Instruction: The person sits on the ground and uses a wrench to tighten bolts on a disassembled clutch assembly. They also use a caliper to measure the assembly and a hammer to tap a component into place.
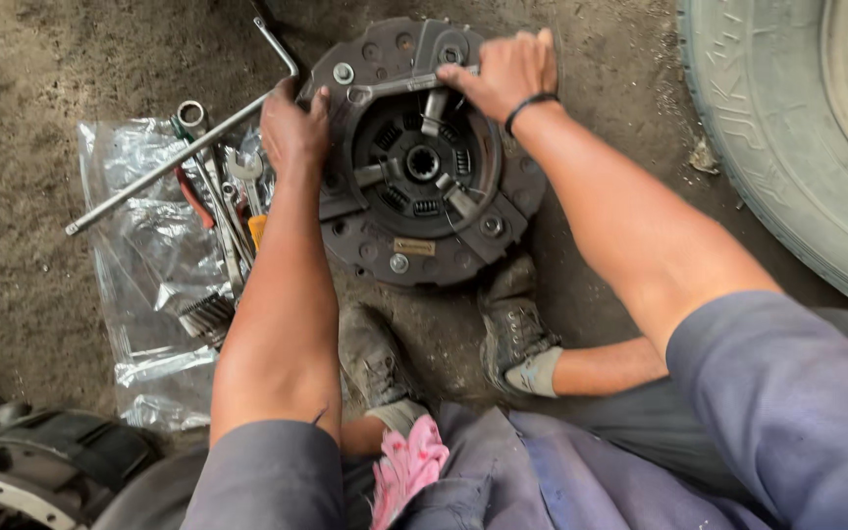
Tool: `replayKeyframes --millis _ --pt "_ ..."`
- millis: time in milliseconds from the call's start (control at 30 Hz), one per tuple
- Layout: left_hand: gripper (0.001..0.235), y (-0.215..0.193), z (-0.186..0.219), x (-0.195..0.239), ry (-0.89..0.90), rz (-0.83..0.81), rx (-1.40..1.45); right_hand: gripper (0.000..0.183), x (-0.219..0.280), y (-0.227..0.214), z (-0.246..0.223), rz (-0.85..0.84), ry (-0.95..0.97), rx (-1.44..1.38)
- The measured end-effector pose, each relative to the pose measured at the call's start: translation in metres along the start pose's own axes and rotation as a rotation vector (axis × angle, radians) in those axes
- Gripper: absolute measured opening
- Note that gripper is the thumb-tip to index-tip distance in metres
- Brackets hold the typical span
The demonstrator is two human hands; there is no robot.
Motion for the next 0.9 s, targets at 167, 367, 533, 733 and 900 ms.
replayKeyframes --millis 167,367,533,733,900 --pt "0.064 0.035 -0.006 -0.04 -0.229 -0.277 0.072 0.083 -0.069 0.014 -0.006 -0.005 -0.123 0.191" --pt "0.07 0.034 0.014 -0.033 -0.342 -0.3 -0.146 0.08 -0.118 0.044 0.003 -0.356 -0.034 -0.137" --pt "0.071 0.026 0.023 -0.041 -0.426 -0.317 -0.1 0.086 -0.15 0.064 0.002 -0.475 -0.043 -0.176" --pt "0.068 0.03 0.024 -0.043 -0.507 -0.268 -0.042 0.083 -0.096 0.036 -0.001 -0.433 -0.024 0.073" --pt "0.059 0.035 0.021 -0.045 -0.517 -0.299 -0.035 0.072 -0.072 0.028 0.007 -0.198 -0.278 0.109"
Point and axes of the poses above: each hand's wrist, its own x-axis away from the middle knuckle, its own y-axis out of the palm, z = x × y, the point moved 3 cm from there along -x, towards the middle knuckle
